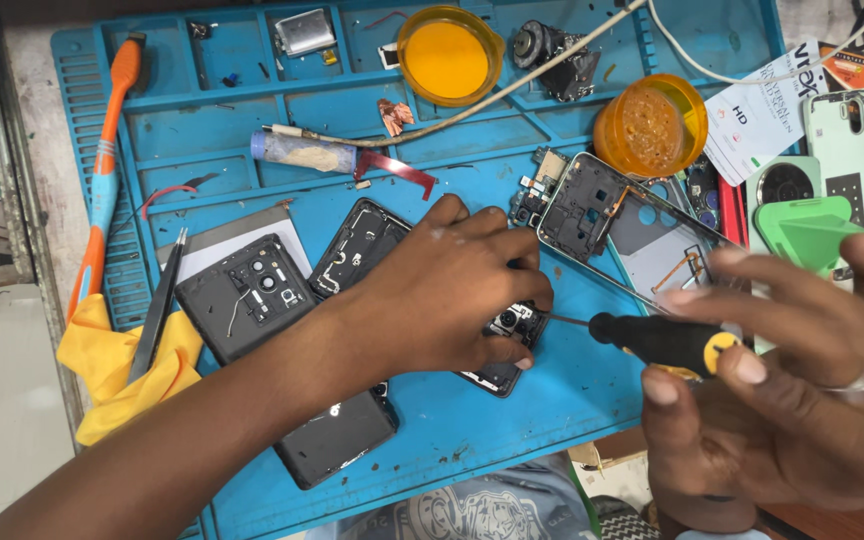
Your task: The person uses a screwdriver to unscrew components from a disassembled smartphone on a blue repair mat, steadying the phone with the other hand. They reposition the phone and continue removing screws from different points on the device throughout the clip.
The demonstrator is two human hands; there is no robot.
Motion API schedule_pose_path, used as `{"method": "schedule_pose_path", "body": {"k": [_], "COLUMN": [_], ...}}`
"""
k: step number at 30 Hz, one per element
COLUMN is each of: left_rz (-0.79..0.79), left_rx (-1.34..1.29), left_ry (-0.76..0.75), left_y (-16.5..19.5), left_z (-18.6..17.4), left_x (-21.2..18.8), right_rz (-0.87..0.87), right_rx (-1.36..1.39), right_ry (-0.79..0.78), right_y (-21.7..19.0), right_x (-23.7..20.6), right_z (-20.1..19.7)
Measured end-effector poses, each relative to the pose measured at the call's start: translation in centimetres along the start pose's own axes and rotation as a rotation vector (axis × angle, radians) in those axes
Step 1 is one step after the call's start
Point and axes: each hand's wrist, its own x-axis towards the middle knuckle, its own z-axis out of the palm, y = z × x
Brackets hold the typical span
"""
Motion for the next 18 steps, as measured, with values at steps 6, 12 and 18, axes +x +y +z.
{"method": "schedule_pose_path", "body": {"k": [6, 12, 18], "left_rz": [0.017, 0.038, 0.109], "left_rx": [0.058, 0.142, 0.215], "left_ry": [0.009, 0.069, 0.351], "left_y": [0.3, 0.8, 2.2], "left_z": [-0.1, -1.9, -8.2], "left_x": [-0.2, 0.0, -2.6], "right_rz": [0.102, 0.05, 0.026], "right_rx": [0.008, -0.028, 0.04], "right_ry": [0.255, 0.161, 0.234], "right_y": [-3.2, -1.9, -0.1], "right_x": [4.7, 2.0, -0.8], "right_z": [2.6, 2.6, 4.1]}}
